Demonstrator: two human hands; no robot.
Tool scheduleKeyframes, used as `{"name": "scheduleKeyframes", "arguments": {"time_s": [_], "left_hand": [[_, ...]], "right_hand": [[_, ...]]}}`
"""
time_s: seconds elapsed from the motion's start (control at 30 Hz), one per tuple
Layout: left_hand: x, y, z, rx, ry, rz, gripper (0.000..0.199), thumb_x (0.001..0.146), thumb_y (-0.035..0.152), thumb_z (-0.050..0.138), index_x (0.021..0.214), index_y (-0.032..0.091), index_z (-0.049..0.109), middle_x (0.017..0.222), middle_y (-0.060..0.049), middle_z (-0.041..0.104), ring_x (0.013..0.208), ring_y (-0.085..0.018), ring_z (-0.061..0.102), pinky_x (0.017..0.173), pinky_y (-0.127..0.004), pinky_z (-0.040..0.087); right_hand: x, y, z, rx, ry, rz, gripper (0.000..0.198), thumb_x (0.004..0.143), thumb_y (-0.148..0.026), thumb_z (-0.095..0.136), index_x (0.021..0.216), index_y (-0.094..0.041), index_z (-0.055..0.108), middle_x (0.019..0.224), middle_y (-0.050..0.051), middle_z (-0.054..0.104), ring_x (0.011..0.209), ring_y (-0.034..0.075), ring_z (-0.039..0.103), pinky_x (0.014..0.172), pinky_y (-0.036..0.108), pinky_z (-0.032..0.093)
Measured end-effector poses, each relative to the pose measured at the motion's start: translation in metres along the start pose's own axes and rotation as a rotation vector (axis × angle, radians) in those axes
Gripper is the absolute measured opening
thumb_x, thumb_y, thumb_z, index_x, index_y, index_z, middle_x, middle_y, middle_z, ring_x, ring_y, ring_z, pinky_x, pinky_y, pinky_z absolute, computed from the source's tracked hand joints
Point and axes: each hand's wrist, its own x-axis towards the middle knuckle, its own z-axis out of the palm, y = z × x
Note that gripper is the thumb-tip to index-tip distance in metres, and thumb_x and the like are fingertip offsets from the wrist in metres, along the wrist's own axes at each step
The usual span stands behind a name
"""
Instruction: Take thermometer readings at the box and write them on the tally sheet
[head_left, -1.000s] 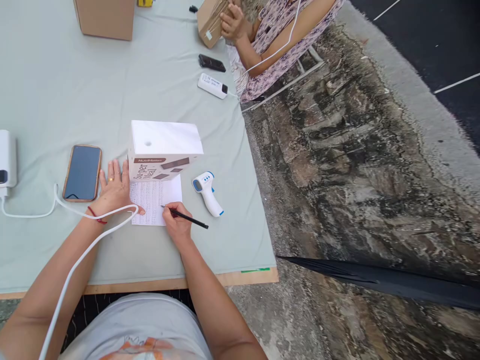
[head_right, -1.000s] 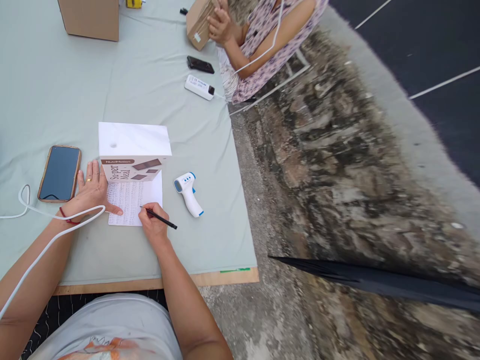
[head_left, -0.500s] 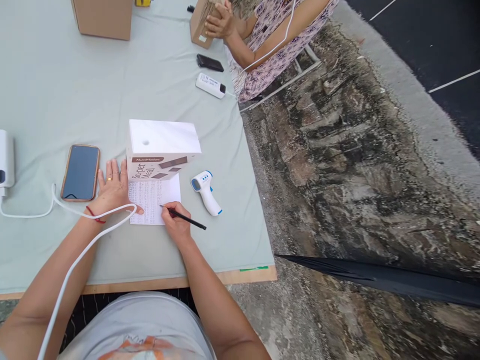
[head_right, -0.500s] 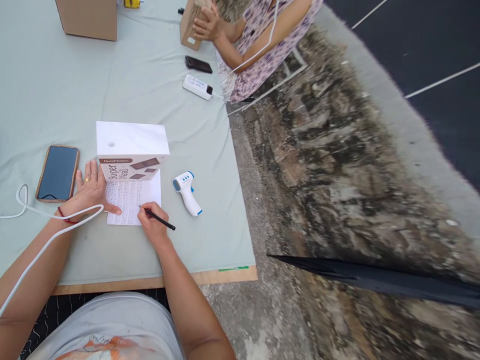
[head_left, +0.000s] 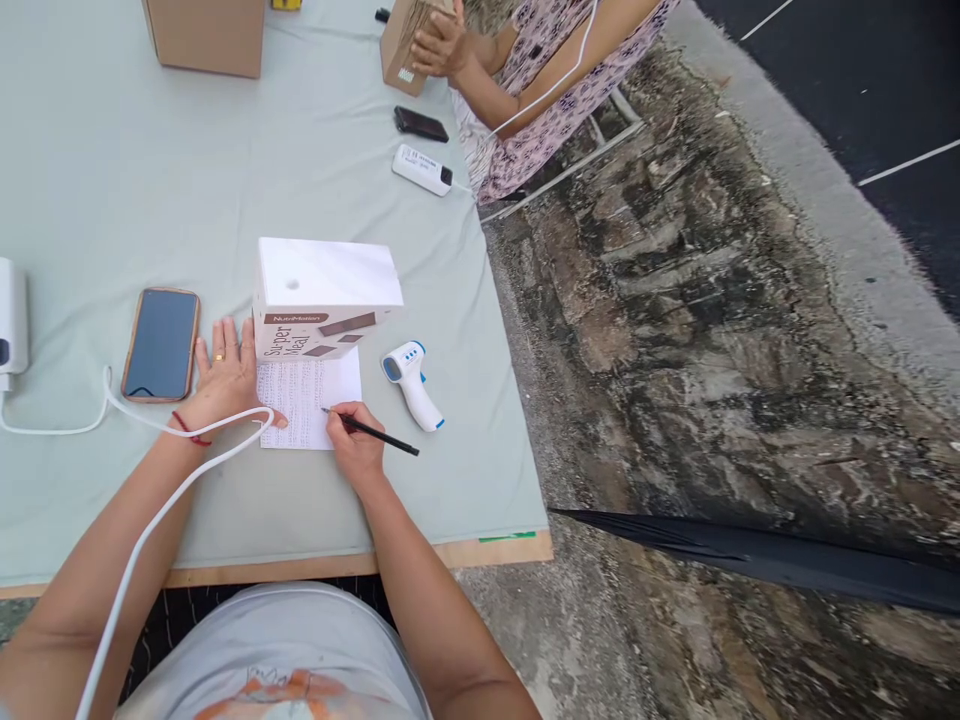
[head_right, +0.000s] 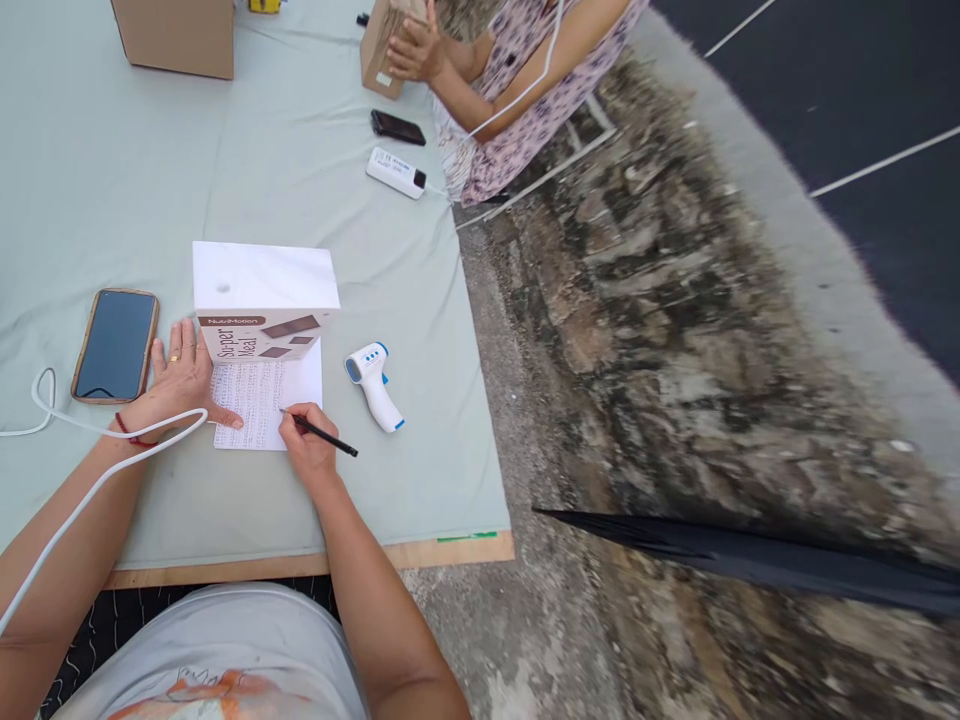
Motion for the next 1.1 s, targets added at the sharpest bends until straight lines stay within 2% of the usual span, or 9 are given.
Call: {"name": "scheduleKeyframes", "arguments": {"time_s": [0.87, 1.1], "left_hand": [[0.0003, -0.0015, 0.0012, -0.004, 0.009, 0.009, 0.174, 0.042, 0.075, 0.090, 0.163, 0.001, -0.011, 0.168, -0.035, -0.012, 0.156, -0.056, -0.013, 0.123, -0.074, -0.003], [-0.0008, -0.0032, 0.0017, -0.035, 0.028, 0.032, 0.175, 0.042, 0.077, 0.089, 0.163, 0.001, -0.012, 0.168, -0.036, -0.013, 0.156, -0.055, -0.014, 0.122, -0.075, -0.003]], "right_hand": [[0.0010, -0.0008, 0.0000, -0.011, -0.007, 0.009, 0.017, 0.070, -0.040, 0.059, 0.071, -0.023, 0.063, 0.064, -0.002, 0.062, 0.059, 0.016, 0.052, 0.060, 0.031, 0.048], [0.0009, 0.0011, 0.0018, -0.016, 0.065, -0.023, 0.017, 0.071, -0.040, 0.057, 0.069, -0.024, 0.060, 0.063, -0.002, 0.061, 0.059, 0.015, 0.051, 0.059, 0.029, 0.047]]}}
